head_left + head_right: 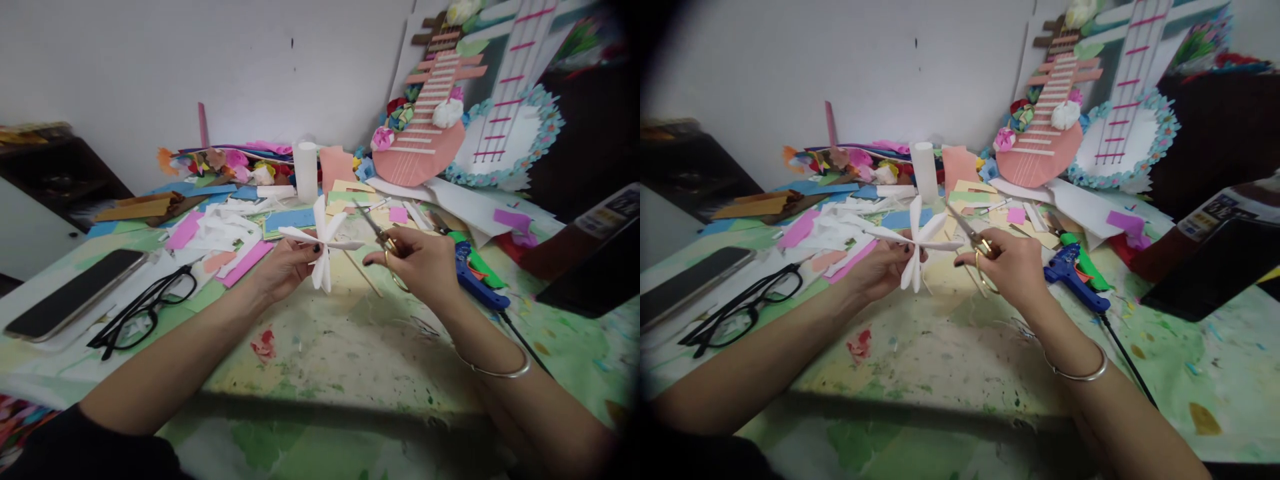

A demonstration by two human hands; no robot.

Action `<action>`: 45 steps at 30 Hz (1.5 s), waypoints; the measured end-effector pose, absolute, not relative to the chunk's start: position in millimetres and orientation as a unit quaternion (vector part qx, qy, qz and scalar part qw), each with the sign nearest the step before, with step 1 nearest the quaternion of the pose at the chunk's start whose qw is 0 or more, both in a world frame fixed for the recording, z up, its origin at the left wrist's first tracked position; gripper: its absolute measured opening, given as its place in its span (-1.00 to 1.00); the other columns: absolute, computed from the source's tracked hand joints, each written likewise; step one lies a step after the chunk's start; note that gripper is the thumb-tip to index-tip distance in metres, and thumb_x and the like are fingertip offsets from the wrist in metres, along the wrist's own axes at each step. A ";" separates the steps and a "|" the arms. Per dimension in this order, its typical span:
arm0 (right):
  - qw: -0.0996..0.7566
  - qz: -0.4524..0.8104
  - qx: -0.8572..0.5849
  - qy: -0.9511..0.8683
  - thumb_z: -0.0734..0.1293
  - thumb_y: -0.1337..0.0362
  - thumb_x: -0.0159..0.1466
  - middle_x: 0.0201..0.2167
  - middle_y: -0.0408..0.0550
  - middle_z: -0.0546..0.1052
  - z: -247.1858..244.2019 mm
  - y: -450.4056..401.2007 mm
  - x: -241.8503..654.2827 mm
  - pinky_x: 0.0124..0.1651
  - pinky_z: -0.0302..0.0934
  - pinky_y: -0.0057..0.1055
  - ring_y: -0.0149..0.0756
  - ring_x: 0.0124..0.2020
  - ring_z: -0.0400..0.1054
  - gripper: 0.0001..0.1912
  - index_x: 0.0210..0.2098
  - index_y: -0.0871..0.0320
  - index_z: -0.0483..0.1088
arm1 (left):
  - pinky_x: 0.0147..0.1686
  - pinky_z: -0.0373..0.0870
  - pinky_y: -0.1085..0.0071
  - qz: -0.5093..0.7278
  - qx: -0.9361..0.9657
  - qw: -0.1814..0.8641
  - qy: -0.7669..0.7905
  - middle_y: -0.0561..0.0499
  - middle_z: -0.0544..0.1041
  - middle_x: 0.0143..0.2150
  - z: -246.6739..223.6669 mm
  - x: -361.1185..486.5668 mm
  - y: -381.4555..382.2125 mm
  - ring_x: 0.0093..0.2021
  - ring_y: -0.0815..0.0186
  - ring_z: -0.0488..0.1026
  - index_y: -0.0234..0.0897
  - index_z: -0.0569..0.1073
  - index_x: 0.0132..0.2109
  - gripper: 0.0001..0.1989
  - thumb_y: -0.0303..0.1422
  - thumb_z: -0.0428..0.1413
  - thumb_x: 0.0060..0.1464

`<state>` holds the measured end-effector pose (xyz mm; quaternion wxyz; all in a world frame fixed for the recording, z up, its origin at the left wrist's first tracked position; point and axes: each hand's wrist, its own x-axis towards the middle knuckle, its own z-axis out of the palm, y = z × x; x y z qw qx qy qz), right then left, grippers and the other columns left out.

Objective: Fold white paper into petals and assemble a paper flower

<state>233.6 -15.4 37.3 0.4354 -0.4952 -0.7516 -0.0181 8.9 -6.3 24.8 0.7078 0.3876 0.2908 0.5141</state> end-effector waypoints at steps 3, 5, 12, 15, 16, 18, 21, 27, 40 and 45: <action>0.356 -0.080 -0.597 -0.714 0.42 -0.01 0.13 -0.66 -0.09 0.42 35.4 -3.0 246.1 -0.51 -0.07 -0.40 -0.34 -0.61 0.20 -0.66 -0.34 0.17 0.54 | -0.48 0.44 0.56 0.512 0.350 0.726 0.298 0.05 0.55 -0.42 25.0 7.5 -4.3 -0.43 0.39 0.51 -0.33 0.51 -0.32 -0.76 -0.49 0.34 -0.21; 0.271 -0.096 -0.657 -0.697 0.37 0.15 0.16 -0.54 0.03 0.51 31.6 5.6 255.4 -0.49 -0.06 -0.38 -0.23 -0.55 0.29 -0.72 -0.20 0.18 0.53 | -0.48 0.45 0.54 0.496 0.349 0.736 0.302 0.01 0.56 -0.38 24.7 6.6 -3.0 -0.43 0.38 0.51 -0.36 0.52 -0.30 -0.79 -0.49 0.31 -0.17; 0.174 -0.094 -0.647 -0.737 0.23 0.37 0.17 -0.44 0.12 0.56 8.2 18.9 265.6 -0.43 0.06 -0.35 -0.16 -0.44 0.38 -0.68 -0.11 0.25 0.47 | -0.27 0.52 0.42 0.492 0.371 0.729 0.297 -0.05 0.58 -0.28 18.9 5.7 -1.5 -0.36 0.37 0.53 -0.38 0.51 -0.14 -0.65 -0.52 0.28 -0.16; 0.169 -0.100 -0.617 -0.762 0.21 0.42 0.16 -0.46 0.08 0.55 5.7 16.5 259.0 -0.37 0.10 -0.34 -0.19 -0.41 0.37 -0.73 -0.22 0.22 0.50 | -0.24 0.52 0.38 0.476 0.373 0.742 0.289 -0.08 0.59 -0.26 17.1 7.4 -2.6 -0.35 0.36 0.53 -0.40 0.52 -0.13 -0.66 -0.50 0.28 -0.15; 0.172 -0.101 -0.605 -0.770 0.21 0.44 0.16 -0.46 0.07 0.54 7.1 14.7 256.0 -0.33 0.11 -0.34 -0.20 -0.39 0.37 -0.75 -0.27 0.21 0.50 | -0.23 0.52 0.38 0.473 0.372 0.745 0.289 -0.09 0.59 -0.25 16.9 8.5 -3.2 -0.35 0.35 0.53 -0.41 0.52 -0.14 -0.65 -0.50 0.28 -0.16; 0.198 -0.095 -0.579 -0.785 0.21 0.44 0.17 -0.45 0.05 0.54 12.7 9.4 248.3 -0.25 0.13 -0.33 -0.22 -0.36 0.36 -0.80 -0.38 0.21 0.49 | -0.23 0.51 0.39 0.474 0.360 0.749 0.290 -0.09 0.59 -0.25 16.8 11.4 -4.7 -0.34 0.36 0.53 -0.43 0.52 -0.15 -0.66 -0.52 0.28 -0.16; 0.295 -0.064 -0.526 -0.795 0.22 0.31 0.27 -0.46 0.03 0.52 23.6 -3.4 232.6 -0.20 0.13 -0.31 -0.25 -0.36 0.33 -0.76 -0.49 0.20 0.42 | -0.28 0.49 0.46 0.489 0.341 0.746 0.295 -0.06 0.59 -0.30 16.6 15.9 -7.1 -0.35 0.38 0.52 -0.42 0.51 -0.19 -0.69 -0.56 0.27 -0.17; 0.352 0.160 -0.405 -0.829 0.32 0.19 0.24 -0.42 -0.10 0.48 24.2 -27.3 202.1 -0.35 0.13 -0.46 -0.38 -0.42 0.32 -0.82 -0.37 0.18 0.32 | -0.27 0.47 0.45 0.476 0.389 0.739 0.276 -0.09 0.59 -0.20 14.2 23.1 -11.7 -0.28 0.30 0.55 -0.37 0.47 -0.12 -0.54 -0.62 0.28 -0.27; 0.394 0.032 -0.364 -0.843 0.22 0.47 0.09 -0.38 -0.03 0.45 7.5 -19.1 205.7 -0.27 0.16 -0.40 -0.26 -0.32 0.33 -0.89 -0.42 0.13 0.24 | -0.35 0.42 0.42 0.464 0.427 0.720 0.290 -0.07 0.58 -0.24 7.8 14.3 -1.6 -0.30 0.24 0.53 -0.34 0.43 -0.12 -0.48 -0.67 0.12 -0.35; 0.393 -0.005 -0.380 -0.838 0.20 0.49 0.06 -0.40 -0.02 0.47 5.1 -16.2 207.6 -0.28 0.16 -0.39 -0.24 -0.34 0.34 -0.85 -0.44 0.11 0.19 | -0.38 0.40 0.43 0.425 0.382 0.769 0.285 -0.10 0.54 -0.23 18.2 11.1 -3.5 -0.29 0.23 0.52 -0.37 0.43 -0.10 -0.52 -0.48 0.23 -0.29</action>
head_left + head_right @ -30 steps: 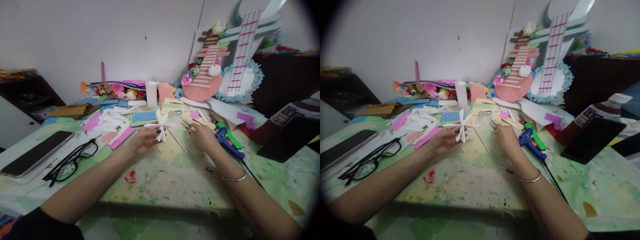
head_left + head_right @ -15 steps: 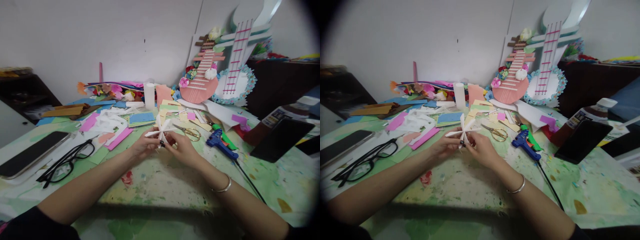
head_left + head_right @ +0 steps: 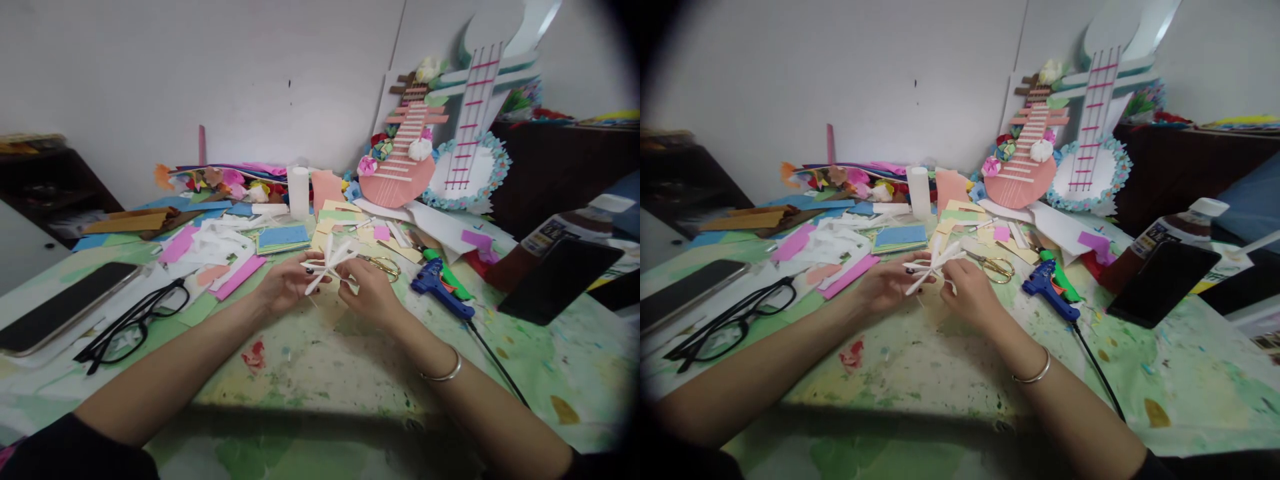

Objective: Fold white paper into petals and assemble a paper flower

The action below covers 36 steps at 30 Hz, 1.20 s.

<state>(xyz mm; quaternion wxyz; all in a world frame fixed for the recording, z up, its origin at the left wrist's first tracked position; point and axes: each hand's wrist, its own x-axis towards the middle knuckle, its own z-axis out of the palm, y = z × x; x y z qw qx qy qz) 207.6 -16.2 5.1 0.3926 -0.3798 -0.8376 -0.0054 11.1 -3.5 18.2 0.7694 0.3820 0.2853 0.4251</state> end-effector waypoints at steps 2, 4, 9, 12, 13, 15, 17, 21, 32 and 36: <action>0.392 -0.009 -0.380 -0.838 0.19 0.50 0.05 -0.39 -0.02 0.48 4.5 -14.7 208.7 -0.28 0.16 -0.39 -0.23 -0.34 0.35 -0.83 -0.43 0.11 0.18 | -0.35 0.39 0.42 0.424 0.393 0.763 0.290 -0.09 0.52 -0.17 18.9 12.5 -4.5 -0.28 0.25 0.51 -0.34 0.40 -0.05 -0.46 -0.45 0.27 -0.28; 0.393 -0.003 -0.383 -0.836 0.20 0.50 0.05 -0.39 -0.02 0.50 4.5 -13.4 210.0 -0.30 0.15 -0.40 -0.23 -0.35 0.36 -0.83 -0.43 0.10 0.18 | -0.34 0.37 0.43 0.436 0.423 0.731 0.311 -0.06 0.49 -0.13 15.7 14.5 -3.6 -0.29 0.31 0.49 -0.30 0.37 -0.02 -0.40 -0.48 0.31 -0.30; 0.402 0.057 -0.383 -0.830 0.24 0.47 0.03 -0.37 -0.06 0.55 7.6 -13.4 212.5 -0.33 0.15 -0.44 -0.26 -0.35 0.43 -0.84 -0.44 0.10 0.19 | -0.20 0.35 0.43 0.472 0.536 0.599 0.361 0.03 0.45 -0.18 3.0 15.7 3.2 -0.19 0.32 0.44 -0.28 0.36 -0.05 -0.37 -0.53 0.36 -0.37; 0.404 0.079 -0.381 -0.828 0.25 0.47 0.00 -0.36 -0.09 0.57 10.7 -15.4 213.1 -0.33 0.15 -0.45 -0.28 -0.37 0.44 -0.84 -0.46 0.11 0.20 | -0.18 0.34 0.44 0.464 0.582 0.564 0.359 0.02 0.46 -0.17 1.6 13.7 4.5 -0.19 0.33 0.44 -0.31 0.40 -0.14 -0.52 -0.47 0.35 -0.28; 0.404 0.087 -0.384 -0.826 0.25 0.47 0.00 -0.37 -0.10 0.57 11.7 -16.1 213.1 -0.33 0.15 -0.45 -0.29 -0.38 0.43 -0.84 -0.47 0.11 0.20 | -0.19 0.34 0.44 0.457 0.591 0.560 0.358 0.01 0.47 -0.17 1.8 13.2 4.4 -0.19 0.33 0.44 -0.32 0.42 -0.16 -0.57 -0.44 0.35 -0.25; 0.405 0.106 -0.392 -0.819 0.26 0.46 0.00 -0.41 -0.12 0.57 13.3 -17.2 213.1 -0.34 0.15 -0.45 -0.29 -0.40 0.43 -0.85 -0.49 0.11 0.21 | -0.20 0.35 0.43 0.438 0.597 0.574 0.350 -0.02 0.50 -0.19 2.0 13.1 4.2 -0.22 0.33 0.46 -0.35 0.43 -0.19 -0.62 -0.40 0.34 -0.20; 0.409 0.137 -0.395 -0.811 0.26 0.46 -0.01 -0.40 -0.10 0.58 14.3 -17.7 213.1 -0.31 0.19 -0.43 -0.27 -0.37 0.46 -0.85 -0.50 0.11 0.21 | -0.21 0.37 0.42 0.419 0.587 0.602 0.342 -0.06 0.53 -0.21 1.4 14.2 4.1 -0.24 0.32 0.48 -0.37 0.44 -0.18 -0.62 -0.38 0.35 -0.19; 0.416 0.197 -0.390 -0.797 0.27 0.47 0.01 -0.30 -0.06 0.62 13.5 -16.6 213.2 -0.21 0.25 -0.37 -0.23 -0.25 0.50 -0.85 -0.47 0.11 0.25 | -0.21 0.41 0.41 0.416 0.567 0.627 0.335 -0.11 0.57 -0.17 0.1 17.1 3.4 -0.23 0.30 0.52 -0.39 0.47 -0.16 -0.56 -0.43 0.38 -0.25; 0.458 0.435 -0.382 -0.675 0.31 0.44 0.02 -0.49 -0.12 0.57 14.9 -14.5 212.0 -0.32 0.33 -0.38 -0.25 -0.41 0.52 -0.89 -0.47 0.13 0.30 | -0.44 0.42 0.45 0.382 0.576 0.650 0.316 -0.10 0.60 -0.37 4.3 14.5 -1.6 -0.41 0.30 0.49 -0.43 0.58 -0.32 -0.72 -0.42 0.38 -0.26; 0.466 0.457 -0.391 -0.649 0.37 0.34 0.05 -0.50 -0.14 0.56 15.6 -13.1 210.2 -0.37 0.32 -0.42 -0.28 -0.46 0.51 -0.87 -0.44 0.14 0.31 | -0.39 0.42 0.43 0.380 0.551 0.674 0.314 -0.10 0.59 -0.38 6.4 15.5 -4.8 -0.39 0.28 0.50 -0.44 0.59 -0.34 -0.75 -0.42 0.37 -0.24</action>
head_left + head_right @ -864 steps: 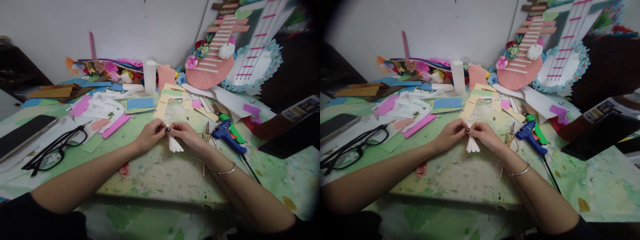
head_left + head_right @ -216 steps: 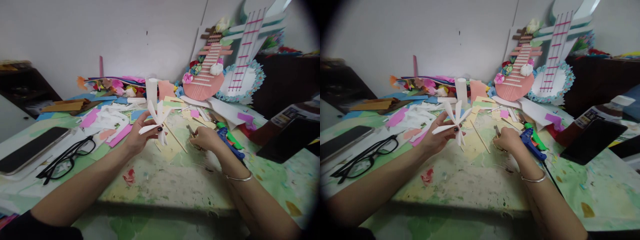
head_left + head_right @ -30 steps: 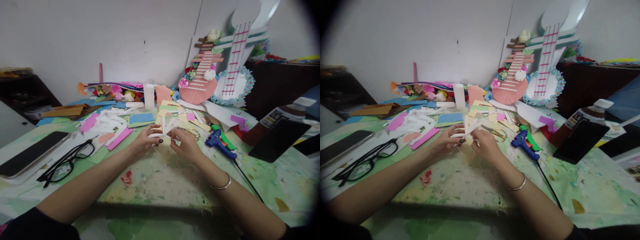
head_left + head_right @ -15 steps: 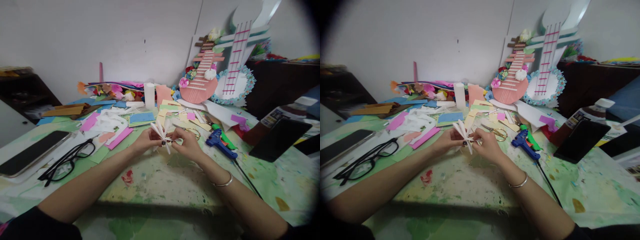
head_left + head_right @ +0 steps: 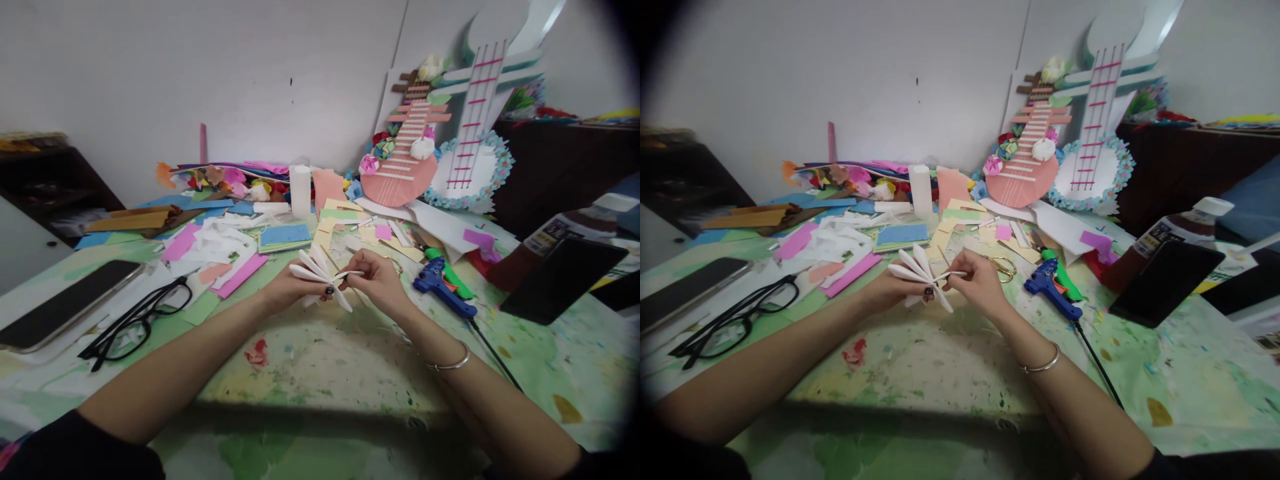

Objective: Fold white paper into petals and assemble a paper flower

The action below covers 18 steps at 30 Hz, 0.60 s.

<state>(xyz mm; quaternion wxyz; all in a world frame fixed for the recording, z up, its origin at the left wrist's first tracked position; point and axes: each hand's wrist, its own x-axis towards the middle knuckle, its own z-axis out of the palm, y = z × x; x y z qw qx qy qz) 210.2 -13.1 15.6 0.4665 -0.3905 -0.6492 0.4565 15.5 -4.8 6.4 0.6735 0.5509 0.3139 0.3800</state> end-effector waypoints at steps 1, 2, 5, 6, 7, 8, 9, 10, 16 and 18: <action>0.464 0.436 -0.408 -0.654 0.37 0.29 0.08 -0.50 -0.13 0.56 15.4 -12.8 210.2 -0.40 0.30 -0.44 -0.29 -0.49 0.51 -0.87 -0.43 0.15 0.32 | -0.36 0.42 0.42 0.388 0.533 0.684 0.312 -0.08 0.59 -0.39 6.7 15.9 -5.4 -0.38 0.28 0.50 -0.44 0.59 -0.35 -0.76 -0.43 0.37 -0.25; 0.458 0.403 -0.430 -0.666 0.36 0.23 0.13 -0.52 -0.13 0.55 15.3 -12.6 210.5 -0.44 0.27 -0.45 -0.31 -0.52 0.49 -0.86 -0.44 0.16 0.33 | -0.34 0.42 0.41 0.398 0.516 0.693 0.308 -0.07 0.59 -0.41 7.1 16.3 -5.8 -0.38 0.28 0.51 -0.43 0.58 -0.36 -0.77 -0.44 0.38 -0.26; 0.426 0.256 -0.466 -0.732 0.31 0.13 0.23 -0.61 -0.13 0.51 15.7 -14.3 211.0 -0.49 0.18 -0.48 -0.38 -0.59 0.41 -0.71 -0.53 0.18 0.40 | -0.31 0.42 0.42 0.427 0.479 0.706 0.298 -0.02 0.58 -0.42 8.7 17.7 -6.6 -0.38 0.31 0.50 -0.41 0.56 -0.36 -0.76 -0.47 0.38 -0.27; 0.415 0.217 -0.453 -0.759 0.30 0.15 0.24 -0.61 -0.13 0.52 16.2 -15.6 210.9 -0.47 0.18 -0.48 -0.40 -0.57 0.40 -0.70 -0.54 0.18 0.43 | -0.30 0.41 0.43 0.433 0.472 0.708 0.297 -0.01 0.58 -0.41 9.1 18.0 -6.7 -0.38 0.32 0.51 -0.40 0.55 -0.35 -0.75 -0.48 0.38 -0.27; 0.407 0.190 -0.432 -0.782 0.31 0.18 0.25 -0.58 -0.13 0.54 16.6 -17.1 210.4 -0.44 0.19 -0.49 -0.40 -0.53 0.41 -0.73 -0.51 0.17 0.46 | -0.29 0.41 0.43 0.438 0.466 0.710 0.296 0.00 0.58 -0.40 9.3 18.3 -6.7 -0.36 0.32 0.51 -0.38 0.55 -0.34 -0.74 -0.49 0.38 -0.28; 0.404 0.173 -0.410 -0.800 0.32 0.20 0.24 -0.53 -0.13 0.56 16.9 -18.5 209.8 -0.40 0.20 -0.49 -0.39 -0.49 0.42 -0.78 -0.47 0.16 0.48 | -0.27 0.42 0.43 0.440 0.462 0.712 0.293 0.01 0.58 -0.39 9.3 18.4 -6.5 -0.34 0.32 0.51 -0.37 0.54 -0.33 -0.72 -0.50 0.38 -0.28; 0.404 0.163 -0.390 -0.811 0.34 0.23 0.23 -0.47 -0.12 0.59 17.0 -19.8 209.1 -0.36 0.22 -0.48 -0.38 -0.44 0.44 -0.84 -0.43 0.15 0.50 | -0.26 0.42 0.42 0.442 0.460 0.713 0.291 0.01 0.58 -0.38 8.9 18.4 -6.2 -0.33 0.31 0.51 -0.37 0.54 -0.32 -0.72 -0.50 0.38 -0.28; 0.407 0.156 -0.375 -0.818 0.36 0.25 0.22 -0.42 -0.11 0.60 16.8 -20.6 208.4 -0.33 0.23 -0.48 -0.37 -0.40 0.45 -0.88 -0.39 0.15 0.50 | -0.25 0.42 0.41 0.443 0.460 0.714 0.288 0.00 0.58 -0.37 8.2 18.3 -5.8 -0.32 0.30 0.52 -0.38 0.54 -0.33 -0.72 -0.50 0.38 -0.28; 0.425 0.113 -0.331 -0.835 0.35 0.37 0.21 -0.39 -0.09 0.60 13.7 -19.1 207.3 -0.32 0.23 -0.51 -0.38 -0.38 0.46 -0.94 -0.32 0.16 0.49 | -0.17 0.39 0.42 0.426 0.481 0.720 0.263 -0.05 0.58 -0.27 3.2 17.1 -3.1 -0.22 0.26 0.52 -0.38 0.55 -0.22 -0.69 -0.46 0.35 -0.20; 0.423 0.094 -0.333 -0.838 0.33 0.39 0.22 -0.40 -0.09 0.59 13.0 -18.5 207.3 -0.33 0.23 -0.50 -0.38 -0.39 0.45 -0.93 -0.33 0.17 0.48 | -0.15 0.37 0.43 0.426 0.488 0.718 0.255 -0.05 0.57 -0.27 4.0 17.5 -3.5 -0.21 0.27 0.51 -0.37 0.54 -0.22 -0.70 -0.45 0.35 -0.19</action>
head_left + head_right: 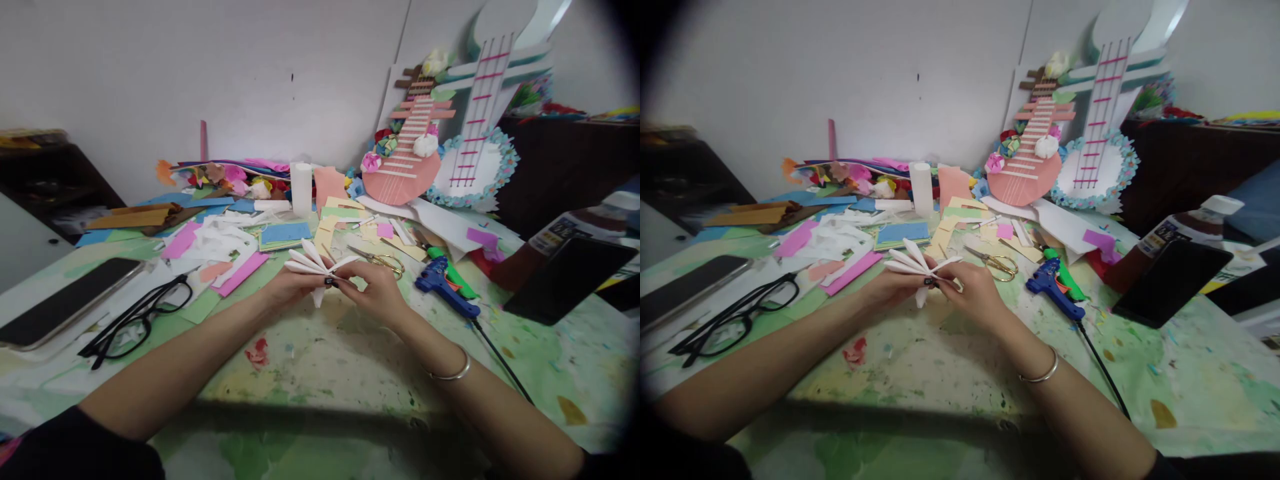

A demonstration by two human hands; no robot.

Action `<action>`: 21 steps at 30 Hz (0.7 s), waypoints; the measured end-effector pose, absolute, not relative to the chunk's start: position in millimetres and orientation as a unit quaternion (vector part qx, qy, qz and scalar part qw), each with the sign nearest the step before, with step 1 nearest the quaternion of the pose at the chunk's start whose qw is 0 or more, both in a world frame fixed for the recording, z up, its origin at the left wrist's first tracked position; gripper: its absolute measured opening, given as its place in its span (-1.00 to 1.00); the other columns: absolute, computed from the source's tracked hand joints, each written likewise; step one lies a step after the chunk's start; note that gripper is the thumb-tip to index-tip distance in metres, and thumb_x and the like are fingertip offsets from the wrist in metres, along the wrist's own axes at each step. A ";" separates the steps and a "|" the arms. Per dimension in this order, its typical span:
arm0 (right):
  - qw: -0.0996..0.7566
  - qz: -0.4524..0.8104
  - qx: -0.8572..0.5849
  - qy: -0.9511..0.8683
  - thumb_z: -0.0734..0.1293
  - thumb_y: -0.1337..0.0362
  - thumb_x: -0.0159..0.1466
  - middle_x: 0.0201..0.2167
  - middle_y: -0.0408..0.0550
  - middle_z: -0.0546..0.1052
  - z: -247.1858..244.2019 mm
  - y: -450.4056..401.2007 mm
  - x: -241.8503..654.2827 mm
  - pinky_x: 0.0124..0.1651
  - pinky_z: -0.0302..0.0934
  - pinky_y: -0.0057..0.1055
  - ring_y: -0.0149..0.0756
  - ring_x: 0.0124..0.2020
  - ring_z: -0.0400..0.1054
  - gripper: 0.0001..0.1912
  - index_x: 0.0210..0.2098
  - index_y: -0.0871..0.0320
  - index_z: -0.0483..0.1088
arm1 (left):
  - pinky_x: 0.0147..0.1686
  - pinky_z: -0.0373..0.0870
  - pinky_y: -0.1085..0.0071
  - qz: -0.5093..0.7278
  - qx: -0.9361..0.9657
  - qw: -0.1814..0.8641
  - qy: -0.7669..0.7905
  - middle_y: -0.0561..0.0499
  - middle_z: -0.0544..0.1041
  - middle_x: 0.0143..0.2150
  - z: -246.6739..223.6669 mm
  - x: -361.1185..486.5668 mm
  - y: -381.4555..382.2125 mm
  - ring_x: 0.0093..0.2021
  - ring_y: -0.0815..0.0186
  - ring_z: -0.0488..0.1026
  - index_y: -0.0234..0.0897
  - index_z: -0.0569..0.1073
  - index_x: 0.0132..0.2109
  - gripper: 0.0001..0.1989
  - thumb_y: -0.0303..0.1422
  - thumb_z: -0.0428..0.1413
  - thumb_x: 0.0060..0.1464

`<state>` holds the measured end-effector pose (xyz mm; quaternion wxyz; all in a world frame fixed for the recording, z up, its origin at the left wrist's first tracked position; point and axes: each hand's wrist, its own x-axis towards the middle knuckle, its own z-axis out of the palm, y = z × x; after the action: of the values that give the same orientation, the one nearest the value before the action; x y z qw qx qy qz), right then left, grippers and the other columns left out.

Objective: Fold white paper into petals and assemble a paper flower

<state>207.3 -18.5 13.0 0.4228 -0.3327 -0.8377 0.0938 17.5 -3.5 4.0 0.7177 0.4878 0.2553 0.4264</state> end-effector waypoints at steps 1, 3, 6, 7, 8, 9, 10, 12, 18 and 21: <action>0.421 0.086 -0.335 -0.838 0.33 0.39 0.22 -0.41 -0.09 0.59 12.8 -18.5 207.1 -0.33 0.23 -0.50 -0.37 -0.40 0.44 -0.93 -0.33 0.17 0.48 | -0.17 0.37 0.45 0.429 0.492 0.714 0.254 -0.04 0.56 -0.29 4.9 18.0 -4.0 -0.22 0.29 0.50 -0.38 0.54 -0.24 -0.71 -0.45 0.35 -0.19; 0.418 0.075 -0.342 -0.838 0.32 0.38 0.23 -0.42 -0.09 0.58 12.6 -18.9 206.6 -0.33 0.22 -0.49 -0.37 -0.41 0.44 -0.92 -0.36 0.15 0.47 | -0.25 0.36 0.50 0.433 0.496 0.708 0.257 -0.02 0.53 -0.33 7.5 19.1 -5.6 -0.28 0.34 0.47 -0.39 0.54 -0.27 -0.74 -0.46 0.35 -0.20; 0.417 0.069 -0.350 -0.836 0.30 0.36 0.25 -0.42 -0.09 0.59 12.3 -19.8 206.0 -0.34 0.22 -0.48 -0.37 -0.42 0.43 -0.89 -0.37 0.14 0.48 | -0.37 0.31 0.55 0.446 0.481 0.703 0.274 0.01 0.50 -0.39 10.5 20.8 -8.0 -0.37 0.41 0.43 -0.38 0.54 -0.30 -0.75 -0.48 0.35 -0.23; 0.418 0.068 -0.349 -0.836 0.30 0.36 0.25 -0.42 -0.09 0.59 12.2 -20.0 206.0 -0.34 0.22 -0.48 -0.37 -0.42 0.44 -0.89 -0.36 0.14 0.48 | -0.39 0.30 0.56 0.450 0.474 0.703 0.278 0.02 0.50 -0.40 10.8 21.4 -8.5 -0.38 0.41 0.42 -0.38 0.53 -0.31 -0.74 -0.49 0.35 -0.25; 0.420 0.065 -0.347 -0.836 0.30 0.36 0.25 -0.42 -0.08 0.59 12.1 -20.2 206.1 -0.34 0.23 -0.48 -0.37 -0.42 0.44 -0.89 -0.34 0.14 0.49 | -0.38 0.31 0.56 0.455 0.468 0.704 0.281 0.03 0.50 -0.40 10.7 21.8 -8.7 -0.38 0.42 0.42 -0.39 0.53 -0.31 -0.72 -0.49 0.36 -0.27; 0.422 0.062 -0.343 -0.837 0.29 0.36 0.25 -0.41 -0.08 0.59 11.9 -20.3 206.3 -0.34 0.23 -0.47 -0.37 -0.42 0.44 -0.88 -0.33 0.14 0.49 | -0.37 0.31 0.56 0.459 0.461 0.704 0.283 0.03 0.50 -0.40 10.3 22.2 -8.8 -0.38 0.42 0.42 -0.39 0.53 -0.31 -0.71 -0.49 0.36 -0.28; 0.426 0.059 -0.339 -0.837 0.29 0.36 0.25 -0.41 -0.07 0.59 11.9 -20.3 206.5 -0.33 0.24 -0.47 -0.36 -0.42 0.44 -0.88 -0.32 0.14 0.50 | -0.37 0.31 0.56 0.464 0.455 0.705 0.283 0.04 0.51 -0.40 9.8 22.6 -8.8 -0.38 0.43 0.42 -0.38 0.52 -0.31 -0.70 -0.49 0.36 -0.29; 0.429 0.055 -0.335 -0.837 0.29 0.36 0.26 -0.41 -0.06 0.60 12.0 -20.5 207.0 -0.33 0.25 -0.46 -0.35 -0.41 0.44 -0.87 -0.30 0.14 0.50 | -0.38 0.31 0.57 0.472 0.447 0.704 0.284 0.05 0.51 -0.41 9.0 23.2 -8.8 -0.39 0.44 0.42 -0.38 0.52 -0.31 -0.70 -0.50 0.36 -0.30; 0.429 0.053 -0.338 -0.836 0.27 0.36 0.26 -0.42 -0.07 0.60 13.6 -21.4 207.2 -0.33 0.26 -0.45 -0.34 -0.41 0.44 -0.85 -0.30 0.13 0.51 | -0.40 0.30 0.56 0.473 0.446 0.699 0.297 0.06 0.52 -0.43 12.4 24.8 -10.6 -0.41 0.45 0.42 -0.38 0.51 -0.34 -0.73 -0.51 0.35 -0.29; 0.433 0.049 -0.334 -0.836 0.27 0.37 0.26 -0.43 -0.07 0.59 13.8 -21.2 206.9 -0.34 0.26 -0.45 -0.35 -0.42 0.44 -0.85 -0.30 0.14 0.51 | -0.40 0.29 0.56 0.474 0.448 0.697 0.297 0.05 0.51 -0.44 13.6 25.2 -11.1 -0.42 0.45 0.41 -0.39 0.51 -0.35 -0.74 -0.51 0.35 -0.30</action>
<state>206.9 -21.2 13.8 0.4333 -0.3341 -0.8356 0.0486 25.2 -11.1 13.6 0.6970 0.4483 0.2974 0.4742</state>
